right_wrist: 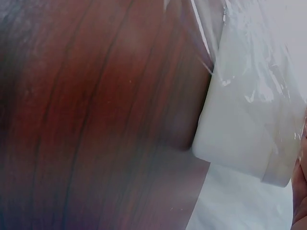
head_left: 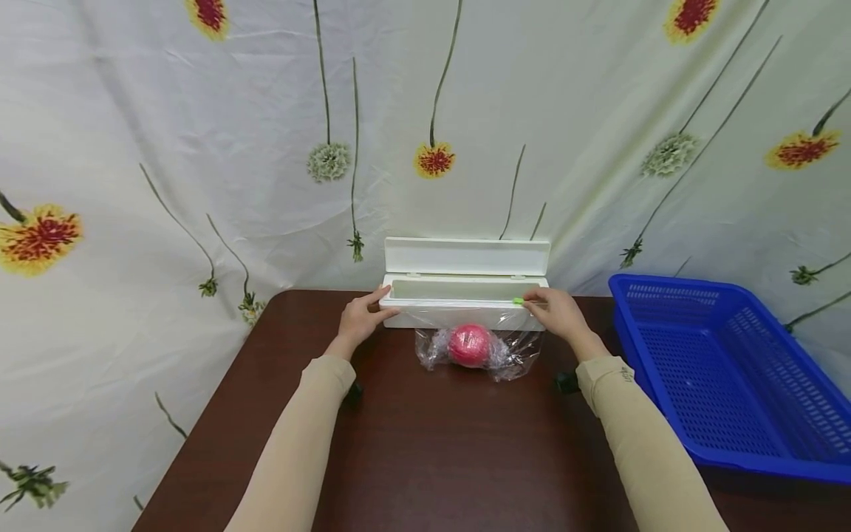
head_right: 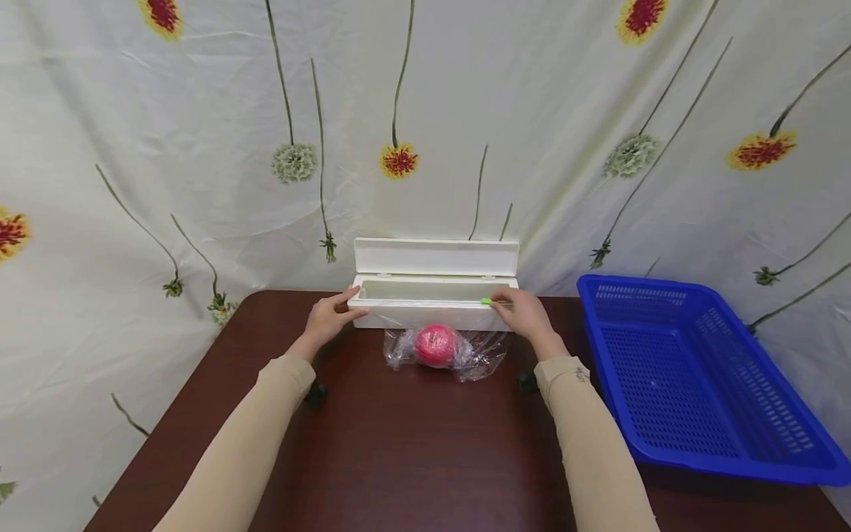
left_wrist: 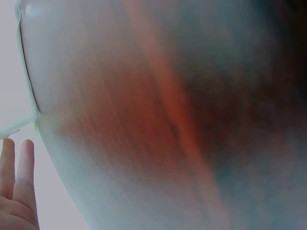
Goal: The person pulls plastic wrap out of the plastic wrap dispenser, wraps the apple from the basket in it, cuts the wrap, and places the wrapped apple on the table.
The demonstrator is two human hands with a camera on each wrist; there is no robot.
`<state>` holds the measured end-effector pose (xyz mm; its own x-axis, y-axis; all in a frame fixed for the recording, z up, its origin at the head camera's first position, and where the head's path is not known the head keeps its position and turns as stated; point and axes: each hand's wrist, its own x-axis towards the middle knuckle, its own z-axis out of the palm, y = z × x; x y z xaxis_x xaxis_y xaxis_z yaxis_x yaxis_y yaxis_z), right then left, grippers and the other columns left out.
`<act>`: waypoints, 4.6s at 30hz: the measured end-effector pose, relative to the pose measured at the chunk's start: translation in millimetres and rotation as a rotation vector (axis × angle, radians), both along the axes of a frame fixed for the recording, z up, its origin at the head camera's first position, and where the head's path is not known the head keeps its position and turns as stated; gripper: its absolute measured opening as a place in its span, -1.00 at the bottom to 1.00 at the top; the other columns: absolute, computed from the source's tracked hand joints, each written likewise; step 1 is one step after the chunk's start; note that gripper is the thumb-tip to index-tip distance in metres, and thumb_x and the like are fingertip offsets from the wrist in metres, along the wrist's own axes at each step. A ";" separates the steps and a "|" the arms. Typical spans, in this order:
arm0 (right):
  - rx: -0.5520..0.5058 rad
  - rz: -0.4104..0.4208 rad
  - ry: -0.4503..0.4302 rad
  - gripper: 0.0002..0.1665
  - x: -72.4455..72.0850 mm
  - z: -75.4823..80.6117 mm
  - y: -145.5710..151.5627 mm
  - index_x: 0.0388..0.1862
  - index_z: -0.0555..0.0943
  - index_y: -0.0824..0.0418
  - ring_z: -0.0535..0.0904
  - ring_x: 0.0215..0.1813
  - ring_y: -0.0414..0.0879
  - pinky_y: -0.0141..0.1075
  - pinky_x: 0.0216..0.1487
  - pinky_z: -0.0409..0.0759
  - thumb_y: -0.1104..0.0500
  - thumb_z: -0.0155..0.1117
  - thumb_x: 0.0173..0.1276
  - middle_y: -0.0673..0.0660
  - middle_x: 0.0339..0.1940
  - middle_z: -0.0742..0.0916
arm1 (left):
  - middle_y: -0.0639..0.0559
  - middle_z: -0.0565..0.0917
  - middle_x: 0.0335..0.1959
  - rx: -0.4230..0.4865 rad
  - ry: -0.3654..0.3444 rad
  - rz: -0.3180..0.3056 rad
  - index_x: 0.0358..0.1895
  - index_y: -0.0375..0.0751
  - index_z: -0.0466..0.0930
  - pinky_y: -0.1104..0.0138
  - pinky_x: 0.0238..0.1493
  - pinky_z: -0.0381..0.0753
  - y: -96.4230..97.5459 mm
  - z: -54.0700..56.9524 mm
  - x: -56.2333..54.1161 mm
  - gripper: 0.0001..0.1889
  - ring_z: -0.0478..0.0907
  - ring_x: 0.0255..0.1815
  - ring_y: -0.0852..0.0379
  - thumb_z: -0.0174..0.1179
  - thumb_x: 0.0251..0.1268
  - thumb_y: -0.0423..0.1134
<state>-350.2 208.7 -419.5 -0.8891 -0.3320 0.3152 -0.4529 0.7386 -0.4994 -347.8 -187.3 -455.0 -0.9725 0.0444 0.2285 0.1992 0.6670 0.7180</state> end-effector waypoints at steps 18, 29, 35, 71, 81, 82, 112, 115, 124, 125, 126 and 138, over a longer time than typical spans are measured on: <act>-0.052 -0.094 0.022 -0.71 4.3 -8.4 16.8 -0.04 0.62 0.29 0.57 -0.15 0.14 0.03 -0.15 0.50 0.14 0.23 0.34 0.27 -0.11 0.67 | -0.11 0.36 0.33 0.020 -0.026 0.010 0.31 0.12 0.39 0.04 0.02 0.48 -0.6 0.8 -0.1 -0.32 0.43 0.16 -0.15 0.33 0.06 0.11; -0.057 -0.091 0.046 -0.74 1.7 -9.6 26.9 -0.10 0.65 0.31 0.50 -0.08 0.17 0.06 -0.07 0.46 0.17 0.25 0.33 0.30 -0.08 0.65 | -0.11 0.35 0.33 0.021 -0.031 0.013 0.31 0.10 0.39 0.03 0.04 0.48 0.3 0.7 1.5 -0.33 0.42 0.18 -0.15 0.32 0.08 0.08; -0.067 -0.079 0.050 -0.76 1.8 -7.6 30.2 -0.14 0.65 0.32 0.50 -0.05 0.19 0.07 -0.05 0.47 0.17 0.25 0.33 0.30 -0.09 0.66 | -0.12 0.34 0.34 0.020 -0.032 0.011 0.32 0.09 0.37 0.04 0.05 0.49 0.7 1.7 1.3 -0.33 0.42 0.18 -0.14 0.32 0.09 0.08; -0.160 -0.099 -0.068 -0.71 -1.0 -7.8 47.9 -0.07 0.59 0.41 0.54 0.02 0.25 0.06 0.04 0.49 0.21 0.19 0.37 0.37 -0.06 0.63 | -0.05 0.19 0.42 0.150 -0.130 -0.067 0.36 0.01 0.31 0.07 0.11 0.46 -2.2 6.8 -2.9 -0.32 0.37 0.25 -0.09 0.31 0.15 -0.02; -0.160 -0.131 -0.073 -0.70 1.7 -8.9 45.0 -0.05 0.59 0.40 0.54 0.04 0.25 0.06 0.03 0.49 0.19 0.18 0.38 0.37 -0.03 0.63 | 0.03 0.15 0.45 0.374 -0.250 -0.093 0.39 -0.02 0.26 0.14 0.10 0.49 -4.7 9.9 -1.5 -0.28 0.37 0.25 -0.05 0.33 0.14 -0.10; -0.161 -0.135 -0.072 -0.69 2.0 -9.5 44.6 -0.04 0.59 0.40 0.53 0.04 0.25 0.06 0.03 0.49 0.18 0.18 0.38 0.36 -0.03 0.63 | 0.02 0.17 0.44 0.393 -0.259 -0.086 0.38 -0.02 0.27 0.15 0.11 0.49 -4.8 10.0 -1.3 -0.28 0.37 0.26 -0.04 0.34 0.13 -0.10; -0.410 -0.377 0.087 -0.60 32.5 -29.4 13.4 0.03 0.60 0.28 0.56 -0.03 0.12 -0.01 -0.02 0.52 0.06 0.27 0.31 0.25 -0.03 0.66 | -0.14 0.59 0.09 0.571 0.245 0.128 0.12 -0.26 0.57 0.04 0.08 0.48 47.8 3.6 32.6 -0.46 0.51 0.09 -0.06 0.42 0.03 -0.16; -0.415 -0.374 0.098 -0.58 38.5 -30.8 8.3 0.03 0.60 0.27 0.52 0.06 0.13 0.02 0.08 0.46 0.04 0.29 0.30 0.25 0.03 0.64 | -0.20 0.58 0.09 0.566 0.232 0.034 0.12 -0.36 0.54 0.00 0.13 0.43 61.6 9.4 44.5 -0.48 0.46 0.15 -0.11 0.40 0.06 -0.22; -0.457 -0.293 0.155 -0.60 51.7 -34.6 -9.6 0.00 0.62 0.28 0.48 0.16 0.14 0.02 0.21 0.34 0.10 0.34 0.25 0.25 0.02 0.65 | -0.33 0.49 0.15 0.475 0.126 -0.114 0.13 -0.46 0.49 -0.07 -0.01 0.50 96.2 30.5 76.6 -0.53 0.48 0.05 -0.31 0.31 0.13 -0.39; -0.457 -0.277 0.151 -0.60 52.9 -35.4 -11.5 0.01 0.61 0.29 0.47 0.16 0.15 0.02 0.20 0.35 0.11 0.35 0.24 0.26 0.02 0.64 | -0.33 0.49 0.16 0.463 0.119 -0.135 0.14 -0.46 0.49 -0.07 -0.02 0.50 98.3 29.9 77.1 -0.53 0.48 0.05 -0.31 0.31 0.13 -0.40; -0.464 -0.261 0.144 -0.60 54.0 -36.2 -13.8 0.01 0.61 0.30 0.47 0.15 0.16 0.03 0.19 0.36 0.11 0.35 0.24 0.26 0.03 0.64 | -0.32 0.49 0.16 0.455 0.113 -0.155 0.14 -0.45 0.49 -0.07 -0.02 0.50 100.2 28.9 77.3 -0.53 0.49 0.05 -0.31 0.31 0.13 -0.40; -0.480 -0.106 -0.052 -0.40 65.7 -49.7 -44.7 0.16 0.54 0.18 0.48 0.11 0.12 0.05 0.08 0.45 0.05 0.44 0.14 0.18 0.15 0.58 | -0.08 0.39 0.32 0.345 0.067 -0.301 0.22 -0.21 0.49 -0.03 0.32 0.16 115.9 -13.1 59.3 -0.40 0.19 0.39 -0.06 0.41 0.04 -0.21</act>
